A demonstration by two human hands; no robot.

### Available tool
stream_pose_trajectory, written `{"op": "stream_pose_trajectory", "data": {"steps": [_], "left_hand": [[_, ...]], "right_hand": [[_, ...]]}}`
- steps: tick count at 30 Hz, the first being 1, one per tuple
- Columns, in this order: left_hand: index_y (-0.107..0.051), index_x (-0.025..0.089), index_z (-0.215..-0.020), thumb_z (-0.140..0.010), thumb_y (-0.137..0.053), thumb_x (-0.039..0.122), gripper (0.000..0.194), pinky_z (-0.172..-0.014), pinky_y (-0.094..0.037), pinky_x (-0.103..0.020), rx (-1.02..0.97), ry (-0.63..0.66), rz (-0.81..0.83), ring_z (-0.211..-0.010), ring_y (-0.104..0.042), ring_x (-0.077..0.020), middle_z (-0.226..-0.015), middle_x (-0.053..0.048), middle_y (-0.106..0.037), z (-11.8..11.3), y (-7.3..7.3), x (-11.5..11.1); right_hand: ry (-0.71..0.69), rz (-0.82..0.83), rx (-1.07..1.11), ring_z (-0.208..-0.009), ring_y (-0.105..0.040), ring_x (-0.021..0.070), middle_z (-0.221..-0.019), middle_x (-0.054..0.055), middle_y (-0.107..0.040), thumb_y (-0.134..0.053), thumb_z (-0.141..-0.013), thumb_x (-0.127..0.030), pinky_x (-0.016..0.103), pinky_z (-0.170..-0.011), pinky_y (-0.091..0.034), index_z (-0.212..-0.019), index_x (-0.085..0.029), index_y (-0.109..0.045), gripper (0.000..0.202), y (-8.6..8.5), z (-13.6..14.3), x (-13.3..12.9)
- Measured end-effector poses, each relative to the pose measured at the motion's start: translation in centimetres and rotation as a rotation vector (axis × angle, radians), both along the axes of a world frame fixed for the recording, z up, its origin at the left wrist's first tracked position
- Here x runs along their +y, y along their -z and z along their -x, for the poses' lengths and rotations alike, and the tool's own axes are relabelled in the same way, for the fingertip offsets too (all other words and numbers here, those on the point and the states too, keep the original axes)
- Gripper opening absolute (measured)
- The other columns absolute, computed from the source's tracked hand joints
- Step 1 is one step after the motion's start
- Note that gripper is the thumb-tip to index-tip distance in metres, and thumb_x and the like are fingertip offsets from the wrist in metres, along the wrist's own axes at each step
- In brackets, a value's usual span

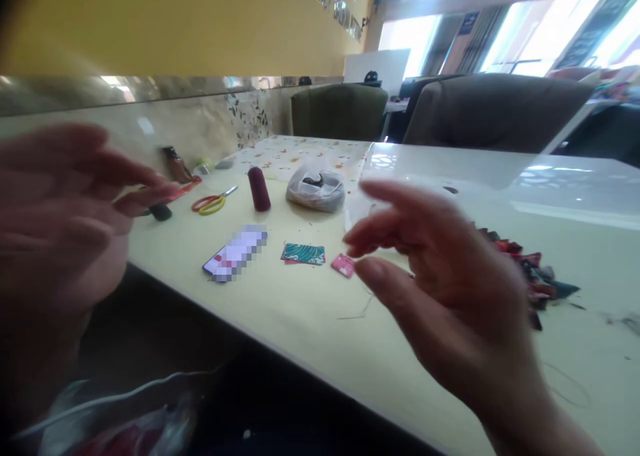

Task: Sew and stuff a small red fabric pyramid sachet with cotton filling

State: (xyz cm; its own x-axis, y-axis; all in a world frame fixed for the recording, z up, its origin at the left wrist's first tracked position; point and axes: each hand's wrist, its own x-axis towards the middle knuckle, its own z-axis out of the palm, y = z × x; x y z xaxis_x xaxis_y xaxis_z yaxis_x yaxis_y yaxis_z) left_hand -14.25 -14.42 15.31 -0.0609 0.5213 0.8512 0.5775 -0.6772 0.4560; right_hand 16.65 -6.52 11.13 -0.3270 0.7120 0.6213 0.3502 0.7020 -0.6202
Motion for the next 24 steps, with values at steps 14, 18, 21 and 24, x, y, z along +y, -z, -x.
{"op": "stream_pose_trajectory", "data": {"steps": [14,18,21,24], "left_hand": [[-0.065,0.012,-0.122,-0.098,-0.058,0.03,0.03,-0.108,-0.048,-0.041,0.657,0.45,0.219,-0.116,-0.061,-0.0231,-0.116,-0.013,-0.071,-2.0,15.1,3.5],[-0.069,0.009,-0.115,-0.1,-0.056,0.029,0.028,-0.107,-0.048,-0.035,0.727,0.503,0.143,-0.111,-0.061,-0.0215,-0.109,-0.012,-0.073,-1.7,15.7,4.8],[-0.072,0.012,-0.102,-0.101,-0.054,0.03,0.025,-0.103,-0.049,-0.033,0.713,0.511,0.062,-0.102,-0.064,-0.0199,-0.097,-0.009,-0.074,-1.5,16.2,5.6],[-0.071,0.019,-0.089,-0.101,-0.053,0.038,0.028,-0.094,-0.053,-0.034,0.689,0.481,0.025,-0.093,-0.065,-0.0193,-0.088,-0.004,-0.073,-1.6,17.1,6.2]], "right_hand": [[-0.208,0.255,-0.309,-0.076,-0.074,0.0254,-0.08,0.009,-0.071,-0.061,-0.089,-0.015,0.034,-0.059,-0.061,-0.105,-0.023,-0.072,0.021,14.6,14.9,-1.8],[0.099,0.361,-0.193,-0.062,-0.071,0.03,-0.075,0.012,-0.069,-0.063,-0.093,-0.024,0.04,-0.047,-0.056,-0.123,-0.022,-0.068,0.031,17.4,14.5,-3.7],[0.038,0.386,-0.141,-0.066,-0.071,0.0293,-0.077,0.011,-0.07,-0.071,-0.089,-0.031,0.044,-0.062,-0.062,-0.119,-0.027,-0.07,0.031,18.4,14.5,-3.4],[0.125,0.416,-0.109,-0.052,-0.064,0.0243,-0.067,0.008,-0.065,-0.069,-0.09,-0.036,0.042,-0.055,-0.061,-0.108,-0.029,-0.072,0.019,18.8,15.1,-3.7]]}}
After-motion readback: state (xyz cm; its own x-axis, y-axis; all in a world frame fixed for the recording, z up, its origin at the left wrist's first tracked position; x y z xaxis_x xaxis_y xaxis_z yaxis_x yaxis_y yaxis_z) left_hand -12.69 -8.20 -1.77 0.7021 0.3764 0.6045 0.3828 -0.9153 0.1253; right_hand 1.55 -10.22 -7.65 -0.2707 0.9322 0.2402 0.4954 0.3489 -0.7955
